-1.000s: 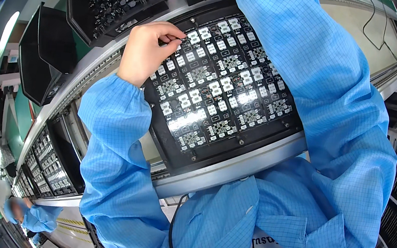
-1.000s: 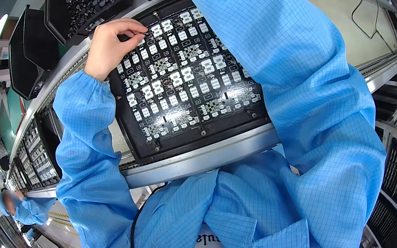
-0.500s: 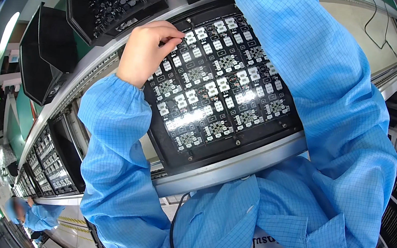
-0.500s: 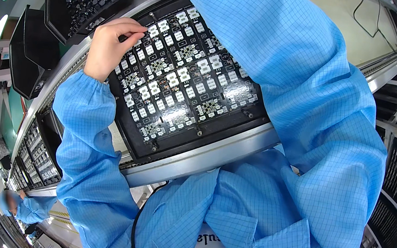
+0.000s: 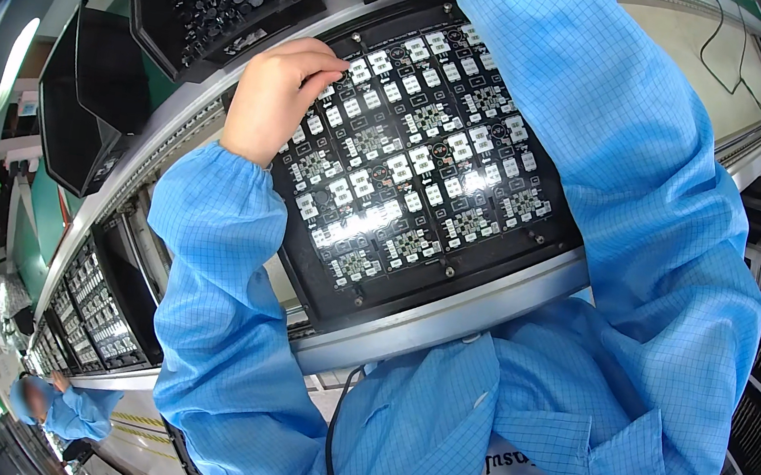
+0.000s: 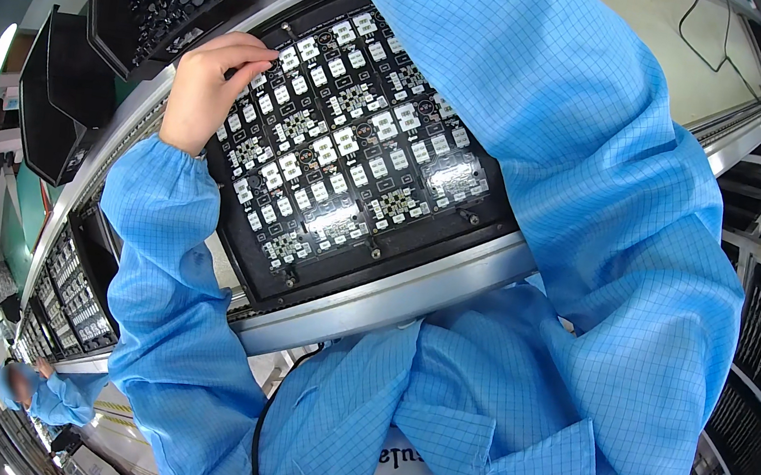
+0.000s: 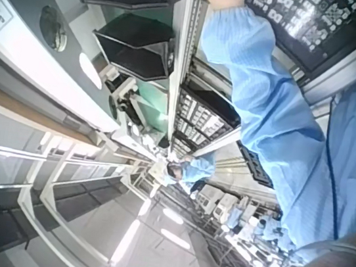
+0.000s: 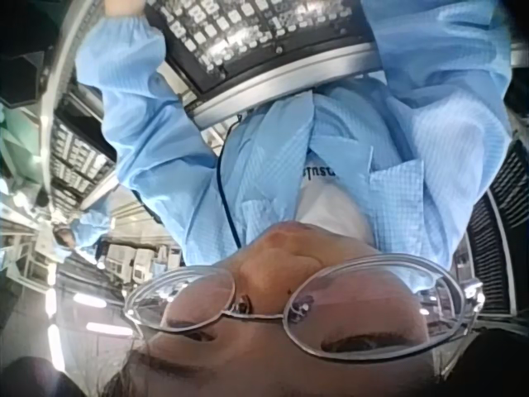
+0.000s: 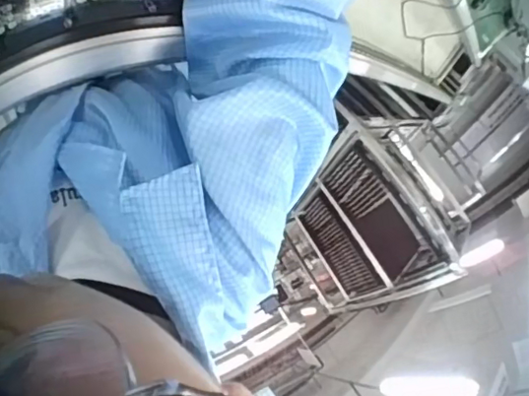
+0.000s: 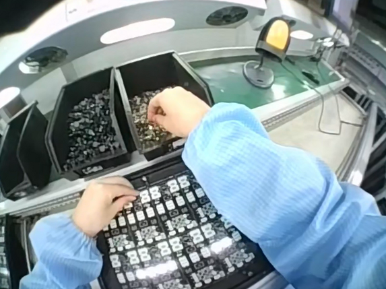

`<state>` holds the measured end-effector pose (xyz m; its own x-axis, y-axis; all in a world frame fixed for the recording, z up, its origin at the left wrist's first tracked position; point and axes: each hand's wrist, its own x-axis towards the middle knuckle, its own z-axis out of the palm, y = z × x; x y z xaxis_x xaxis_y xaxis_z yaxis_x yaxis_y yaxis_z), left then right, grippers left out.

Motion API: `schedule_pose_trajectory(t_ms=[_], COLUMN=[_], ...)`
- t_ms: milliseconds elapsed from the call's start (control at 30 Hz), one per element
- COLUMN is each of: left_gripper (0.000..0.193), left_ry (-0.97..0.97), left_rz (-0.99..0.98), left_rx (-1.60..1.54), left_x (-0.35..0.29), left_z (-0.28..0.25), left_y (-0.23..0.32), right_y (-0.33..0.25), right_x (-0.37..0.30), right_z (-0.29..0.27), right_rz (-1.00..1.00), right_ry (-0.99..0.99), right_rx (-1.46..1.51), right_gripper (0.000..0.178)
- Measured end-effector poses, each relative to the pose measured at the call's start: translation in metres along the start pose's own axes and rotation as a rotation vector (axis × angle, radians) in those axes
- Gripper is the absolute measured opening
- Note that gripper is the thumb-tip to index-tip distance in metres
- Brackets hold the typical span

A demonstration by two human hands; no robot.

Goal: Picking small electronic components from bins and placing them onto a PCB tray.

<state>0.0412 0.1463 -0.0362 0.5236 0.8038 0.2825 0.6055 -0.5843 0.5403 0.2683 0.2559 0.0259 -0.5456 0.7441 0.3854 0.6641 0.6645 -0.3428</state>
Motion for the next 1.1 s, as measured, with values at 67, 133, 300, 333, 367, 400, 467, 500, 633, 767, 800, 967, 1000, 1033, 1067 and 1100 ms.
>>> schedule_pose_trajectory(t_ms=[67, 133, 300, 333, 367, 400, 467, 500, 633, 767, 800, 967, 1000, 1033, 1067, 1100], left_gripper=[0.014, 0.015, 0.022, 0.025, 0.029, 0.029, 0.034, 0.034, 0.035, 0.018, 0.015, 0.013, 0.018, 0.023, 0.023, 0.022], left_ry=[-0.016, -0.023, -0.057, -0.05, -0.046, -0.045, -0.066, -0.064, -0.056, 0.17, 0.229, 0.453, 0.267, 0.079, 0.08, -0.049], left_rz=[-0.003, -0.002, 0.062, 0.109, 0.156, 0.153, 0.099, 0.092, 0.085, 0.171, 0.183, 0.192, 0.115, 0.037, 0.025, -0.126], left_rx=[0.012, 0.021, 0.074, 0.107, 0.141, 0.14, 0.153, 0.152, 0.215, 0.394, 0.399, 0.626, 0.681, 0.729, 0.733, 0.682], left_x=[-0.001, -0.004, -0.007, -0.009, -0.009, -0.01, -0.01, -0.009, -0.004, 0.015, 0.022, 0.061, 0.065, 0.068, 0.07, 0.071], left_z=[0.0, -0.001, -0.001, -0.001, -0.001, 0.0, 0.001, 0.0, 0.004, 0.001, -0.005, -0.039, -0.044, -0.047, -0.048, -0.049], left_y=[0.001, 0.0, 0.003, 0.001, 0.001, 0.002, 0.008, 0.009, 0.005, 0.03, 0.033, 0.002, -0.005, -0.012, -0.015, -0.017], right_y=[-0.001, -0.006, -0.006, -0.006, -0.007, -0.007, -0.012, -0.022, -0.049, -0.05, -0.048, -0.059, -0.061, -0.062, -0.063, -0.065], right_x=[0.0, -0.002, -0.006, -0.008, -0.009, -0.012, -0.017, -0.021, -0.049, -0.085, -0.096, -0.129, -0.131, -0.131, -0.131, -0.131], right_z=[-0.001, -0.004, -0.005, -0.005, -0.007, -0.008, -0.011, -0.014, -0.005, 0.002, 0.009, 0.033, 0.037, 0.037, 0.037, 0.038], right_rz=[-0.009, 0.021, -0.007, -0.029, -0.031, -0.007, -0.009, -0.013, -0.041, -0.154, -0.092, -0.032, -0.062, -0.071, -0.063, -0.055], right_ry=[0.001, -0.014, 0.011, 0.026, 0.024, 0.076, 0.165, 0.16, -0.002, -0.283, -0.352, -0.57, -0.55, -0.558, -0.581, -0.605], right_rx=[-0.005, 0.014, 0.018, 0.043, 0.045, 0.133, 0.248, 0.251, 0.788, 0.672, 0.746, 0.712, 0.672, 0.678, 0.662, 0.647], right_gripper=[0.013, 0.013, 0.013, 0.013, 0.013, 0.014, 0.014, 0.014, 0.012, 0.011, 0.013, 0.017, 0.021, 0.021, 0.022, 0.023])
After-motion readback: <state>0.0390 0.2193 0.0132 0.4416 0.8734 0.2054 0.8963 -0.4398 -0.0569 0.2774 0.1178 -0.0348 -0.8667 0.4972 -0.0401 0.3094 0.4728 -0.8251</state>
